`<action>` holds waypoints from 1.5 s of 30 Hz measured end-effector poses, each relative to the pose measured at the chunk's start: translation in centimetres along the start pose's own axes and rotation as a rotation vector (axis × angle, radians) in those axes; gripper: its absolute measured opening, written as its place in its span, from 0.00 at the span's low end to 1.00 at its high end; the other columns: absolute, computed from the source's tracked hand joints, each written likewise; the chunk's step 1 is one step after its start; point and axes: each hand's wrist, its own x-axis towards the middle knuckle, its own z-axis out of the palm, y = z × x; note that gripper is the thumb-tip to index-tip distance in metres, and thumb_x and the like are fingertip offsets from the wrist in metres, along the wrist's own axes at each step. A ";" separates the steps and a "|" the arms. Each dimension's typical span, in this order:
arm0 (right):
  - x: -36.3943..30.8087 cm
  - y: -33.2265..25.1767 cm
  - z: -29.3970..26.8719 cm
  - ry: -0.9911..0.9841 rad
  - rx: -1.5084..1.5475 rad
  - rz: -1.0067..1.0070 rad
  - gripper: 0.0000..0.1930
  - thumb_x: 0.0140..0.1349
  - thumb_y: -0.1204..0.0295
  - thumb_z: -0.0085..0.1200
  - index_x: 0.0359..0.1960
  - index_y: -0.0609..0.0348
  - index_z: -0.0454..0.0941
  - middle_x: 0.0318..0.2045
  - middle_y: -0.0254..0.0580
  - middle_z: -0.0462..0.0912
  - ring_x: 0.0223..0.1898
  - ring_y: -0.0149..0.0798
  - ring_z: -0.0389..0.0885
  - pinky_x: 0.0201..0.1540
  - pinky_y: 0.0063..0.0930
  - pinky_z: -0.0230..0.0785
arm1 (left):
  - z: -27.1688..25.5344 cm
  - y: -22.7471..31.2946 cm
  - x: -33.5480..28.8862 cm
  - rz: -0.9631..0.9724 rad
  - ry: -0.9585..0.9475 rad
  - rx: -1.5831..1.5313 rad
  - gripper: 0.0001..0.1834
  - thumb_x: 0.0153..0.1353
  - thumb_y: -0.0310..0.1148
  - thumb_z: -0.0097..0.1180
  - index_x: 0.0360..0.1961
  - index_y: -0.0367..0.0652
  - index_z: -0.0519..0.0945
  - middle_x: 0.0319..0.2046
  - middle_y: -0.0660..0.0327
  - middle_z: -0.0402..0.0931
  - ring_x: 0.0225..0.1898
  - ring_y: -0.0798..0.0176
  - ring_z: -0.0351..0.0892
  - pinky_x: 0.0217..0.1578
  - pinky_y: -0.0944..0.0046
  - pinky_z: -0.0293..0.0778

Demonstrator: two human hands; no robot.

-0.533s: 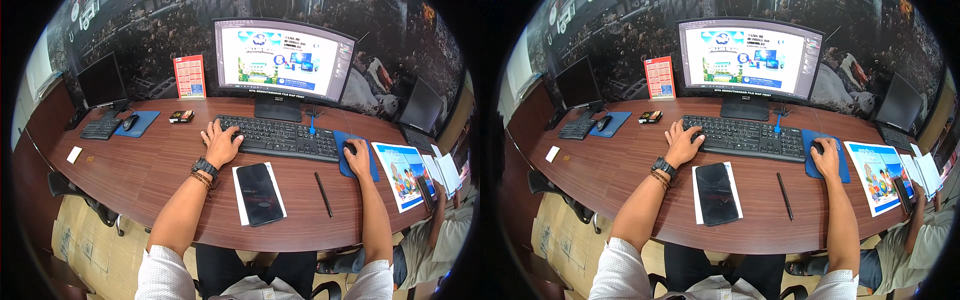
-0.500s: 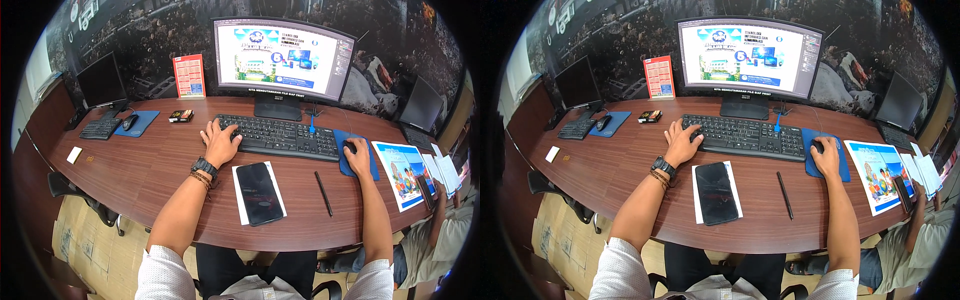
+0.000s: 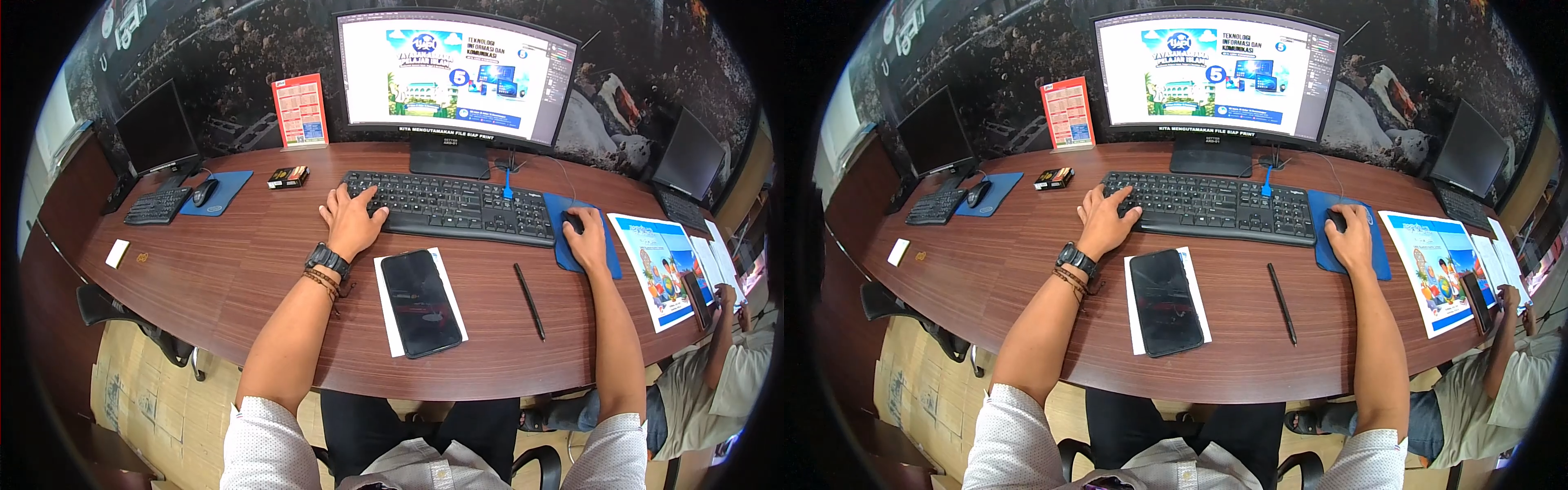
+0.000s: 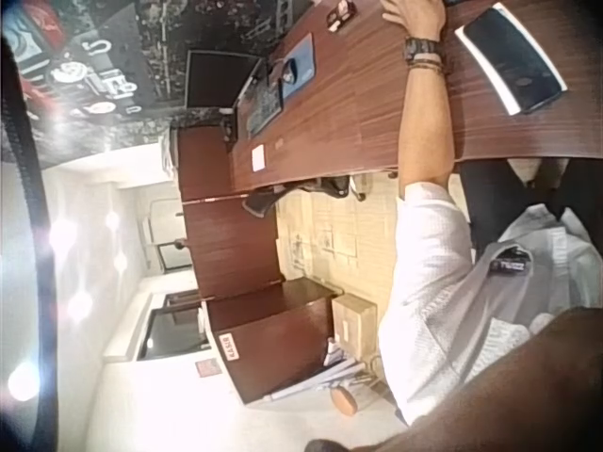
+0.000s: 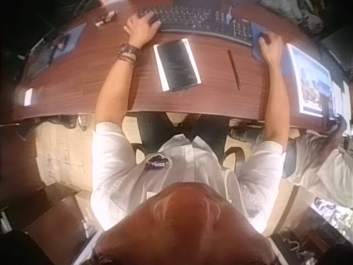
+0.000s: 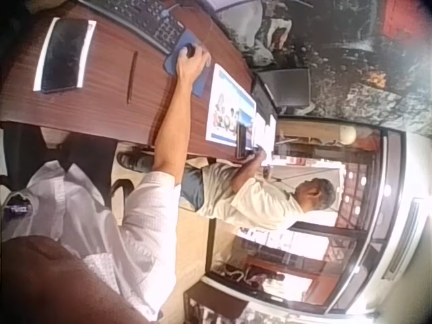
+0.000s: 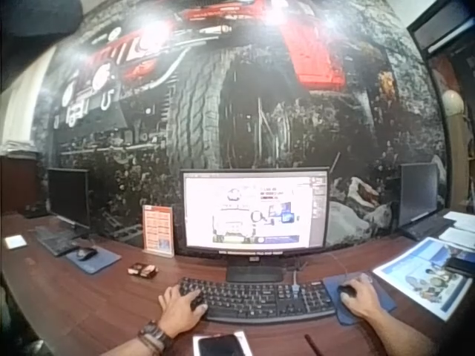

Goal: The recorder is using a computer to design or edit a digital print layout, interacting with a colleague to review a physical proof.

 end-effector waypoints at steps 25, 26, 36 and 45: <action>0.0 -0.3 -0.4 -0.033 0.034 -0.081 0.16 0.54 0.70 0.59 0.46 0.60 0.81 0.47 0.49 0.77 0.52 0.51 0.76 0.57 0.40 0.68 | 0.4 -0.3 0.1 0.046 0.002 -0.046 0.28 0.64 0.52 0.56 0.61 0.50 0.77 0.67 0.34 0.56 0.71 0.32 0.46 0.66 0.26 0.37; 0.0 -0.3 -0.4 -0.031 0.035 -0.081 0.16 0.54 0.70 0.59 0.46 0.60 0.81 0.47 0.49 0.77 0.52 0.51 0.76 0.57 0.40 0.68 | 0.3 -0.3 0.0 0.046 -0.007 -0.043 0.29 0.65 0.52 0.56 0.62 0.49 0.77 0.67 0.34 0.55 0.71 0.32 0.45 0.66 0.27 0.36; 0.1 0.4 0.0 0.011 0.029 -0.063 0.16 0.56 0.68 0.60 0.46 0.60 0.82 0.47 0.50 0.78 0.52 0.52 0.77 0.57 0.40 0.68 | 0.2 -0.3 -0.2 0.067 -0.036 -0.044 0.32 0.62 0.56 0.57 0.62 0.48 0.76 0.67 0.32 0.55 0.71 0.34 0.46 0.67 0.28 0.34; 0.1 0.3 -0.1 0.010 0.026 -0.049 0.16 0.56 0.68 0.60 0.46 0.60 0.82 0.48 0.51 0.77 0.53 0.53 0.77 0.58 0.40 0.68 | 0.2 -0.1 -0.2 0.082 -0.032 0.007 0.34 0.62 0.58 0.57 0.62 0.47 0.76 0.67 0.32 0.55 0.71 0.34 0.47 0.66 0.28 0.36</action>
